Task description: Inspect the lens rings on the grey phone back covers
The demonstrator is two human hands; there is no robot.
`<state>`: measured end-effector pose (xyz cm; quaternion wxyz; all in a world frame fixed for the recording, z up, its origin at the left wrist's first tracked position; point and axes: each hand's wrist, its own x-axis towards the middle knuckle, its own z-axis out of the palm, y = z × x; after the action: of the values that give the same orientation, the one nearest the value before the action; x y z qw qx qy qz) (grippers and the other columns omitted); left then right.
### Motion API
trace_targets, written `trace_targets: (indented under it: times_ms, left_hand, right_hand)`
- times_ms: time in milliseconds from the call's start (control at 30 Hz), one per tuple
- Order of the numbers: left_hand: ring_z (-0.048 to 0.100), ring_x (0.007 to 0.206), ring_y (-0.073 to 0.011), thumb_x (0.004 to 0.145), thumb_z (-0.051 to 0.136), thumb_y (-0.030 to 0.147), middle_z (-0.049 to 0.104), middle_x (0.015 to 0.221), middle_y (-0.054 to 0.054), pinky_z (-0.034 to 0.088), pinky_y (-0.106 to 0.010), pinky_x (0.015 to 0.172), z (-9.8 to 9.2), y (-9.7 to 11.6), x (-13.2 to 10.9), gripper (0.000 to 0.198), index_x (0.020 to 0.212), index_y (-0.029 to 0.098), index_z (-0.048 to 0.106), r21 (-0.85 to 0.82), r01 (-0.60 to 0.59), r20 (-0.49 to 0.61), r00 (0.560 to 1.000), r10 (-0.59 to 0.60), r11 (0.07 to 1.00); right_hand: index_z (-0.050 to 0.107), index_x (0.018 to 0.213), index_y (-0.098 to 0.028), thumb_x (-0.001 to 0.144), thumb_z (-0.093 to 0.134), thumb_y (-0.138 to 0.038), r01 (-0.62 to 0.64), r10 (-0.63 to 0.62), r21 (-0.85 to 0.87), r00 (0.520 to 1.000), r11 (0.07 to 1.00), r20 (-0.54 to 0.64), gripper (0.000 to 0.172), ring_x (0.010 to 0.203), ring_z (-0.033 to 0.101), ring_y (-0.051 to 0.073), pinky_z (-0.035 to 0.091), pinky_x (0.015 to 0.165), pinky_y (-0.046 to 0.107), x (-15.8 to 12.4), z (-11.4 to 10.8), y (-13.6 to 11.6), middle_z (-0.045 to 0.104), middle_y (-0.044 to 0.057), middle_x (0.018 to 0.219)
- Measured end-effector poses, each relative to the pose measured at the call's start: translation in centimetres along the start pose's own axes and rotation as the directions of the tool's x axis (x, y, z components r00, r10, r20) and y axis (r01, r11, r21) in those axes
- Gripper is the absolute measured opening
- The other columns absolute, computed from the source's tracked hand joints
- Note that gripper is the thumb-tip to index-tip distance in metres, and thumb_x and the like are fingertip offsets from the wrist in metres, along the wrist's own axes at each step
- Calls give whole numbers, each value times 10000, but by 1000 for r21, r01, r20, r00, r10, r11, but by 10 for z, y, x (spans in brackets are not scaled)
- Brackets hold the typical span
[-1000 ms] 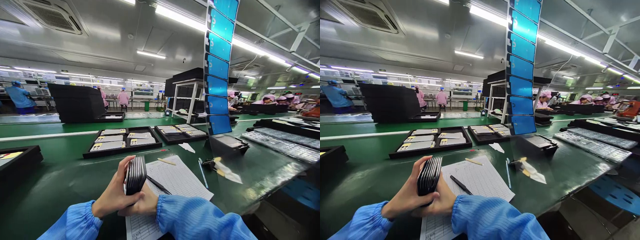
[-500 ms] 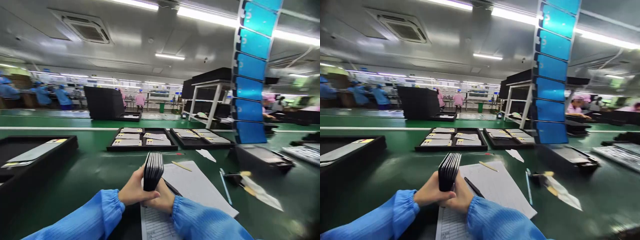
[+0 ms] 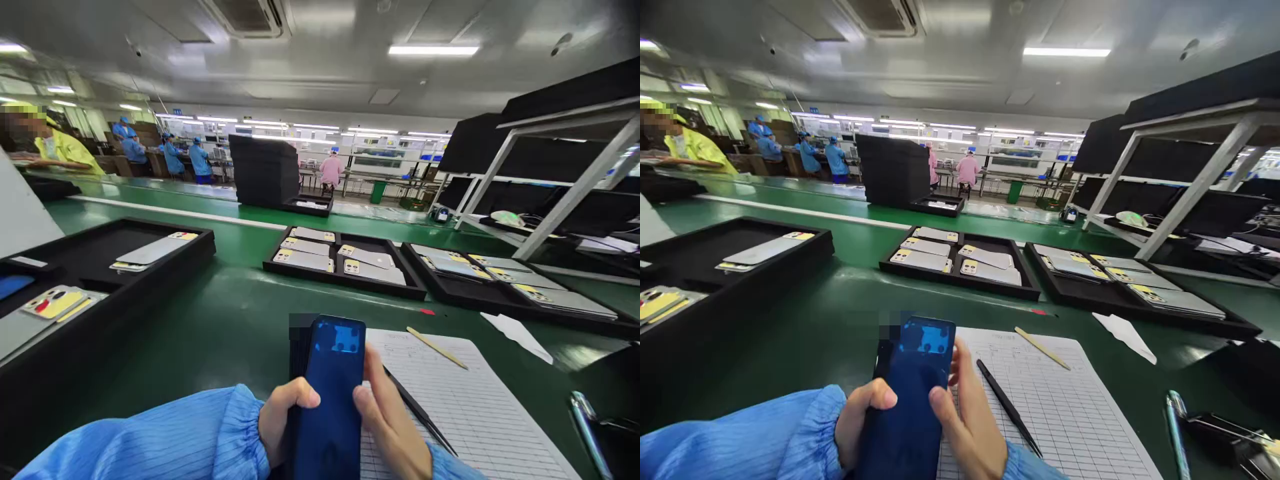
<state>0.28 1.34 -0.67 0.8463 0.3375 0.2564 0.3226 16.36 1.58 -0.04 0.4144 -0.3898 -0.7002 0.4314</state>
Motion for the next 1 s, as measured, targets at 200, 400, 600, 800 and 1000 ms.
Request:
trace_targets:
  times_ms: [200, 400, 600, 800, 1000]
  left_hand:
    - [610, 733, -252, 469, 418, 263, 669, 742, -116, 408, -346, 735, 3, -4, 3, 485, 870, 49, 588, -301, 255, 81, 967, -242, 919]
    - [585, 629, -213, 400, 425, 177, 644, 606, -65, 397, -290, 597, -4, -7, -1, 428, 780, 80, 597, -284, 305, -170, 917, -361, 909]
    - [446, 401, -113, 353, 420, 130, 530, 423, 5, 353, -238, 461, 2, -5, -2, 376, 677, 96, 608, -192, 228, -237, 933, -270, 955]
    - [497, 455, -117, 367, 453, 124, 605, 511, -26, 370, -223, 474, 4, -2, -8, 351, 672, 100, 626, -118, 312, -161, 931, -328, 943]
    - [576, 553, -196, 406, 458, 156, 634, 557, -71, 368, -256, 502, -1, -5, -9, 418, 773, 66, 636, -179, 270, -89, 953, -289, 946]
  right_hand:
    - [204, 1328, -284, 815, 467, -463, -154, 158, 40, 976, 987, -150, 604, 984, 544, 239, 387, 900, 444, 0, -2, -8, 531, 68, 1134]
    - [179, 1312, -281, 801, 507, -386, -78, 88, 82, 988, 994, -124, 616, 813, 598, 231, 474, 769, 441, -2, -2, -9, 559, 72, 1001]
    - [165, 1298, -295, 780, 543, -337, -82, 85, 37, 993, 996, -88, 642, 783, 589, 201, 491, 705, 376, -4, -4, -4, 498, 80, 1059]
    - [151, 1266, -319, 731, 579, -269, -20, 18, 64, 999, 998, 27, 688, 808, 570, 188, 472, 730, 353, -7, -5, -4, 440, 61, 1072]
    - [155, 1247, -279, 725, 562, -247, -13, 3, 130, 997, 991, 82, 662, 737, 571, 177, 478, 660, 325, -5, -3, -6, 513, 40, 950]
